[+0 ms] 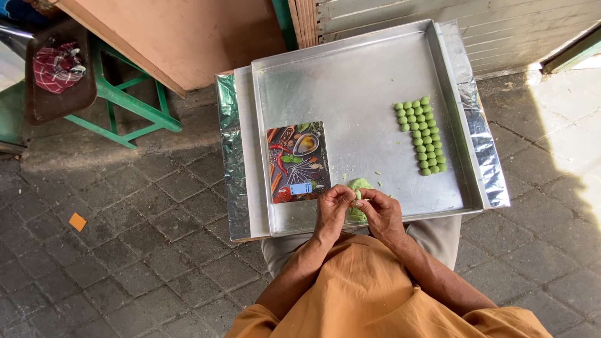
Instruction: A person is manually forming small balls from green dough and arranging them in neat rows on a metal tray.
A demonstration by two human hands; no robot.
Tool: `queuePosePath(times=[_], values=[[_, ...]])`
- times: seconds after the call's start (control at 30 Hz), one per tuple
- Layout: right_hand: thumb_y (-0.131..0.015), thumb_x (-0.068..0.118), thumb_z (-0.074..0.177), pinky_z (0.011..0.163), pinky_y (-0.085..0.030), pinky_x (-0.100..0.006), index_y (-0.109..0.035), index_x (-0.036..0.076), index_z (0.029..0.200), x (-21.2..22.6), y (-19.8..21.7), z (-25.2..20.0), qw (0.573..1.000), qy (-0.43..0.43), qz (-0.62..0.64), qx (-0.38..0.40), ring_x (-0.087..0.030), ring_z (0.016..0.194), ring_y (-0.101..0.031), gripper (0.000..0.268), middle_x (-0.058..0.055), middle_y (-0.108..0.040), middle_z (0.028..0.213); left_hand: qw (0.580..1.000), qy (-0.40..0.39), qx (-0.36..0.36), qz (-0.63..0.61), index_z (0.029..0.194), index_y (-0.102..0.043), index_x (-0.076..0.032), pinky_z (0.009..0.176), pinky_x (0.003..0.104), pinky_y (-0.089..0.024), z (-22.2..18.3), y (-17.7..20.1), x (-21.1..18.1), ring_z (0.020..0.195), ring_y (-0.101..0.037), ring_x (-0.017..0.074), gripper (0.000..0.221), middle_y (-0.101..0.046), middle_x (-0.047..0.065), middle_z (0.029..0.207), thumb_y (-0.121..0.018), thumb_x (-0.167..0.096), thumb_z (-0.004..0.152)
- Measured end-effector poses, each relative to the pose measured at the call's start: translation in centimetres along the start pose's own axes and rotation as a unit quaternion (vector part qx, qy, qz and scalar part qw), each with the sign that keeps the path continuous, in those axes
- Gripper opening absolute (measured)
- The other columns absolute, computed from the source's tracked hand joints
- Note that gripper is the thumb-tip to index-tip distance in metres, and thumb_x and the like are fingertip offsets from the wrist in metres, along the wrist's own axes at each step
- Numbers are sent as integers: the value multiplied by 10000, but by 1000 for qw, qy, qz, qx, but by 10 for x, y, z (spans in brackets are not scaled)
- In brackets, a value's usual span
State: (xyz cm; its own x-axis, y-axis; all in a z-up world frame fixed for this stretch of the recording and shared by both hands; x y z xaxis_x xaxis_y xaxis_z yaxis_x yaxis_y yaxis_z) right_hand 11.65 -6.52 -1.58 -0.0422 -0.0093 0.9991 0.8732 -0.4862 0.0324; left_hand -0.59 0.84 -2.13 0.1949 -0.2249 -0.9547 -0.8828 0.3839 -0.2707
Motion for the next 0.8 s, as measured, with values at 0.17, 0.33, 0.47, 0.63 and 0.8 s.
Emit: queuePosePath(times=[0.17,0.33,0.47,0.63,0.8], values=[[-732,143,949,645,-556,-301,-784,17,973,3,8,7,999,-2,-18,45,-96,661,-600,138,-84,-709,662,994,34,53,-89,1096,-689,-34,773,234,-549,-7,-4,-19,835,-650,75,278,-693,51,918,-720,-284,980],[-776,103,915,601,-515,-279,-763,9,846,-13,16,8,998,12,54,37,-95,649,-551,117,-75,-678,663,995,38,72,-54,1054,-678,-36,756,217,-558,-3,0,-1,790,-659,77,259,-676,44,861,-702,-286,993],[-842,128,834,727,-548,-330,-734,1,1100,-16,19,12,991,122,50,10,-176,809,-637,314,-144,-717,977,995,38,88,-1,947,-701,-36,689,229,-550,2,-1,2,702,-642,86,290,-642,54,731,-669,-312,1027],[-829,115,842,717,-546,-342,-771,7,991,1,17,12,984,177,17,13,-202,783,-661,193,-139,-699,928,992,41,105,54,963,-716,-29,726,237,-543,-6,-9,-11,736,-590,73,337,-634,35,725,-558,-301,1086],[-815,120,880,724,-549,-340,-806,30,937,-7,19,19,984,177,11,3,-195,737,-662,106,-124,-658,878,992,41,110,38,1145,-720,3,807,316,-597,-15,-16,-33,822,-689,166,453,-715,134,833,-501,-390,1096]])
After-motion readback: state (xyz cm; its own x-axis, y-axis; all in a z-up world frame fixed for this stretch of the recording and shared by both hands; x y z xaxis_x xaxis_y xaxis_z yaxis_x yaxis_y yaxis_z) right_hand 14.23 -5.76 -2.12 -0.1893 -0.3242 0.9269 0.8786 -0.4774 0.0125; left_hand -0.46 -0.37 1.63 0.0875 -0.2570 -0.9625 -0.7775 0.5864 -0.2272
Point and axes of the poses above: each hand's wrist, its own z-axis towards the middle knuckle, its own y-axis out of the back of the hand, x = y × z, the point moved 1 cm from there along z, towards the middle knuckle
